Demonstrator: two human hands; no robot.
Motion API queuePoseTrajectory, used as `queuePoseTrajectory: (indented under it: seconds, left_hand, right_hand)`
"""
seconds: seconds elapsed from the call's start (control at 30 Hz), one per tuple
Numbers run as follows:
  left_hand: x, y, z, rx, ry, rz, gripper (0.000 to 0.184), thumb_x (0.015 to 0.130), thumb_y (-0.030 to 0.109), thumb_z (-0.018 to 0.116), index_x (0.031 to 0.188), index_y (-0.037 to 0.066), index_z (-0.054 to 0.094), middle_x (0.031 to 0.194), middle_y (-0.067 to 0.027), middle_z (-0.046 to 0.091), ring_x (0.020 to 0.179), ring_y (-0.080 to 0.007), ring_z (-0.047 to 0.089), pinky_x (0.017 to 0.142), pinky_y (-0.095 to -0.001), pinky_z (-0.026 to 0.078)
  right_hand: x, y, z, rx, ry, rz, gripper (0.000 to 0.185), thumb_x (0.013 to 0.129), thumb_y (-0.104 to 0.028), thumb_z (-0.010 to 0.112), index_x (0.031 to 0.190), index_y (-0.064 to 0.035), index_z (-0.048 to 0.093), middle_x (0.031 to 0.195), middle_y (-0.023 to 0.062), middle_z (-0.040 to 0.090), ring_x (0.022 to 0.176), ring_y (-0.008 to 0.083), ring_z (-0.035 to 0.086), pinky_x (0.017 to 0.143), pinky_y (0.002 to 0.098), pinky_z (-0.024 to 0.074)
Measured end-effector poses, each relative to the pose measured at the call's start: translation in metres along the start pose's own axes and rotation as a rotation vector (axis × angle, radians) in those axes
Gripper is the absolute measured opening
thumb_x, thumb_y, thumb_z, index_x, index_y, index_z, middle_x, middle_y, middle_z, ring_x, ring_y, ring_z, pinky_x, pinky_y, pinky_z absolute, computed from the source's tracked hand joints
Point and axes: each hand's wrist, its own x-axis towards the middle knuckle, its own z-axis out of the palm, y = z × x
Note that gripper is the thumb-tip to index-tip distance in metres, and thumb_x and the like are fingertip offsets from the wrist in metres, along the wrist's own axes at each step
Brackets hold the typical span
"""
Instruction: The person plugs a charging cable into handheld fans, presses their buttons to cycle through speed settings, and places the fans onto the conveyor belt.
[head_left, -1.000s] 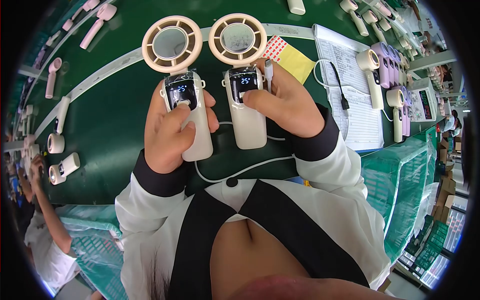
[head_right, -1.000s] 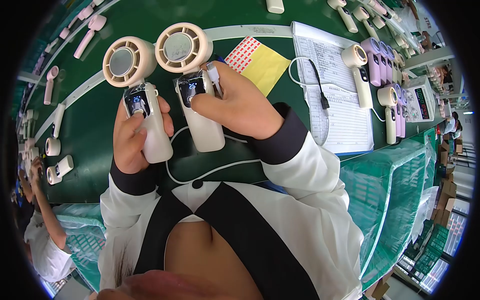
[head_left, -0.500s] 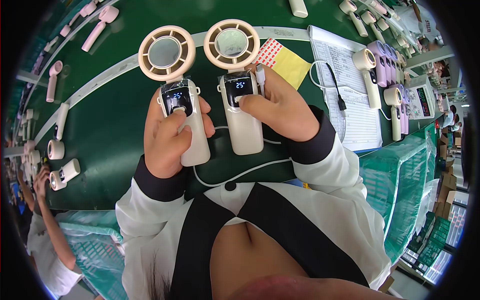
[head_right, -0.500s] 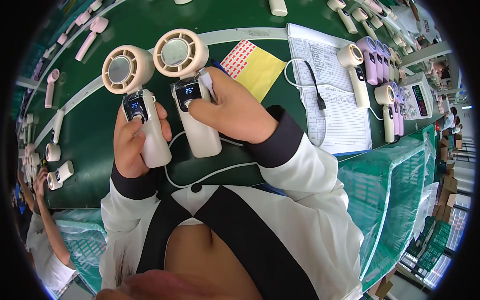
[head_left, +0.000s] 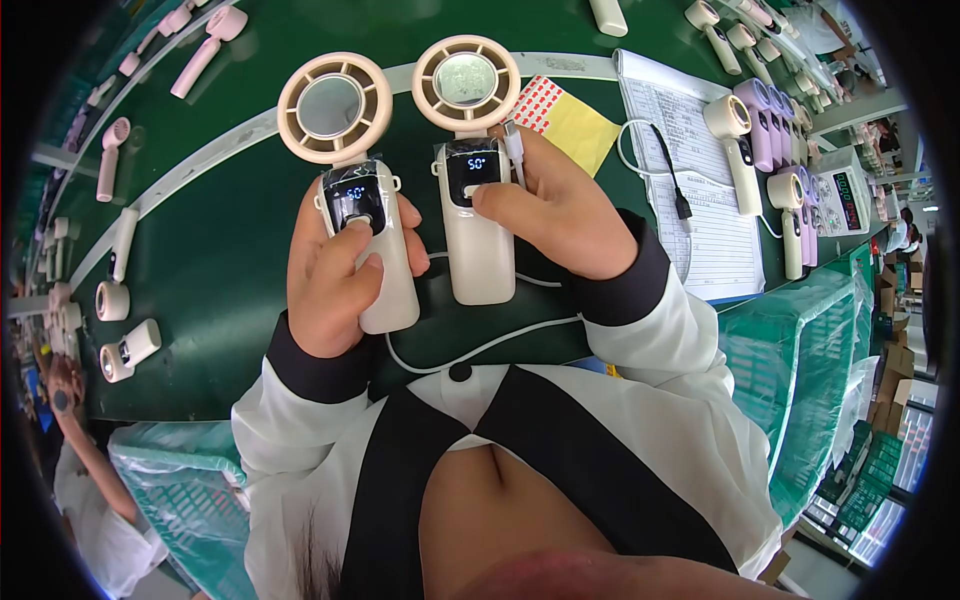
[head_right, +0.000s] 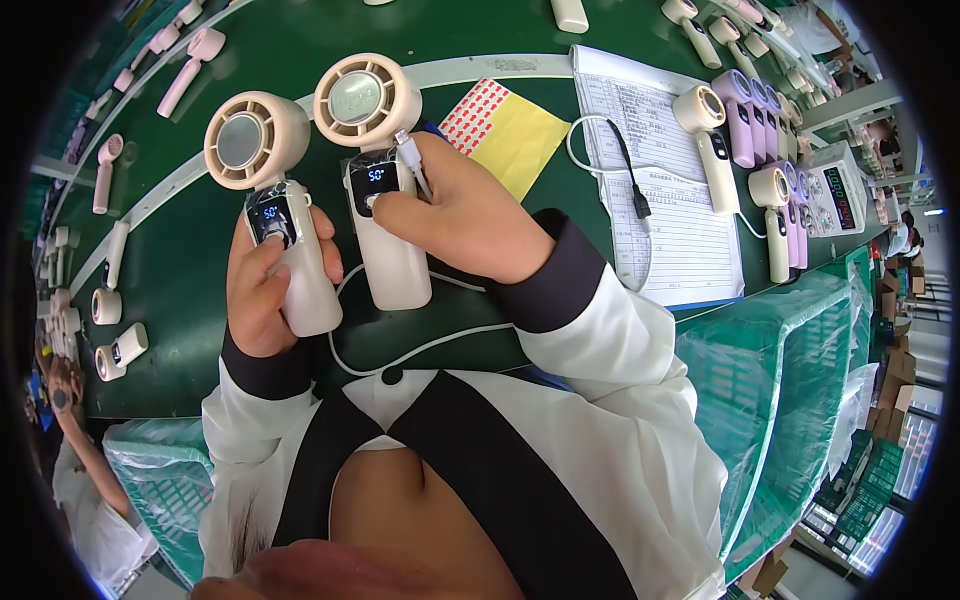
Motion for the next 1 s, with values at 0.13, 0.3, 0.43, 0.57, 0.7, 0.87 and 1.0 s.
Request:
queuePoseTrajectory:
  seconds: [0.13, 0.3, 0.43, 0.57, 0.7, 0.87, 1.0]
  left_hand:
    - [0.0, 0.0, 0.0, -0.012, -0.019, 0.028, 0.061, 0.064, -0.005, 0.03, 0.124, 0.0, 0.032, 0.096, -0.0215, 0.054, 0.069, -0.0267, 0.055, 0.066, -0.0311, 0.045]
    - [0.0, 0.0, 0.002, 0.037, 0.048, 0.0, 0.061, 0.064, -0.006, 0.03, 0.125, 0.0, 0.031, 0.097, -0.0217, 0.054, 0.069, -0.0268, 0.055, 0.066, -0.0313, 0.045]
    - [0.0, -0.002, -0.002, -0.011, -0.004, 0.0, 0.062, 0.064, -0.006, 0.031, 0.125, 0.001, 0.031, 0.097, -0.0218, 0.054, 0.069, -0.027, 0.055, 0.066, -0.0314, 0.045]
    - [0.0, -0.002, 0.001, -0.014, 0.004, -0.005, 0.061, 0.064, -0.006, 0.031, 0.125, 0.0, 0.031, 0.097, -0.0219, 0.054, 0.069, -0.027, 0.055, 0.066, -0.0315, 0.046]
    - [0.001, -0.002, 0.001, -0.023, 0.003, -0.019, 0.06, 0.065, -0.005, 0.031, 0.125, 0.0, 0.031, 0.097, -0.0221, 0.054, 0.069, -0.027, 0.055, 0.065, -0.0318, 0.046]
    - [0.003, -0.006, -0.005, -0.041, -0.019, 0.0, 0.057, 0.067, -0.004, 0.032, 0.125, -0.002, 0.03, 0.097, -0.0223, 0.054, 0.068, -0.0267, 0.055, 0.064, -0.0315, 0.046]
    - [0.006, -0.007, -0.002, 0.013, 0.001, 0.016, 0.054, 0.07, -0.002, 0.035, 0.124, -0.003, 0.031, 0.097, -0.0223, 0.053, 0.066, -0.0263, 0.055, 0.062, -0.0304, 0.046]
  right_hand:
    - [0.0, 0.002, 0.001, -0.006, 0.012, -0.03, 0.036, 0.079, -0.003, 0.051, 0.114, 0.0006, 0.048, 0.093, 0.0067, 0.057, 0.08, 0.0114, 0.048, 0.074, 0.0212, 0.0398]
    - [-0.001, 0.003, 0.001, 0.011, 0.004, -0.018, 0.038, 0.079, -0.003, 0.051, 0.117, 0.0006, 0.048, 0.091, 0.0057, 0.056, 0.078, 0.0105, 0.048, 0.072, 0.0202, 0.0392]
    - [0.0, 0.003, 0.001, 0.017, 0.005, -0.029, 0.038, 0.079, -0.004, 0.052, 0.116, 0.0008, 0.048, 0.089, 0.0052, 0.056, 0.076, 0.0103, 0.047, 0.069, 0.0199, 0.0389]
    - [-0.002, -0.002, -0.001, -0.011, -0.007, 0.011, 0.036, 0.078, -0.005, 0.053, 0.114, 0.0012, 0.05, 0.087, 0.0053, 0.057, 0.075, 0.0103, 0.047, 0.068, 0.0195, 0.0386]
    - [-0.001, -0.001, -0.002, -0.021, 0.017, 0.037, 0.033, 0.078, -0.007, 0.055, 0.11, 0.0013, 0.052, 0.083, 0.0052, 0.056, 0.072, 0.0101, 0.047, 0.066, 0.0192, 0.0384]
    - [0.005, 0.006, -0.002, -0.12, 0.056, 0.066, 0.028, 0.079, -0.012, 0.058, 0.104, 0.0013, 0.054, 0.078, 0.0054, 0.056, 0.069, 0.0105, 0.047, 0.063, 0.0197, 0.0385]
    - [0.015, 0.016, -0.002, -0.23, 0.073, 0.099, 0.027, 0.08, -0.018, 0.059, 0.097, 0.002, 0.055, 0.075, 0.0075, 0.056, 0.066, 0.0149, 0.049, 0.062, 0.0235, 0.0399]
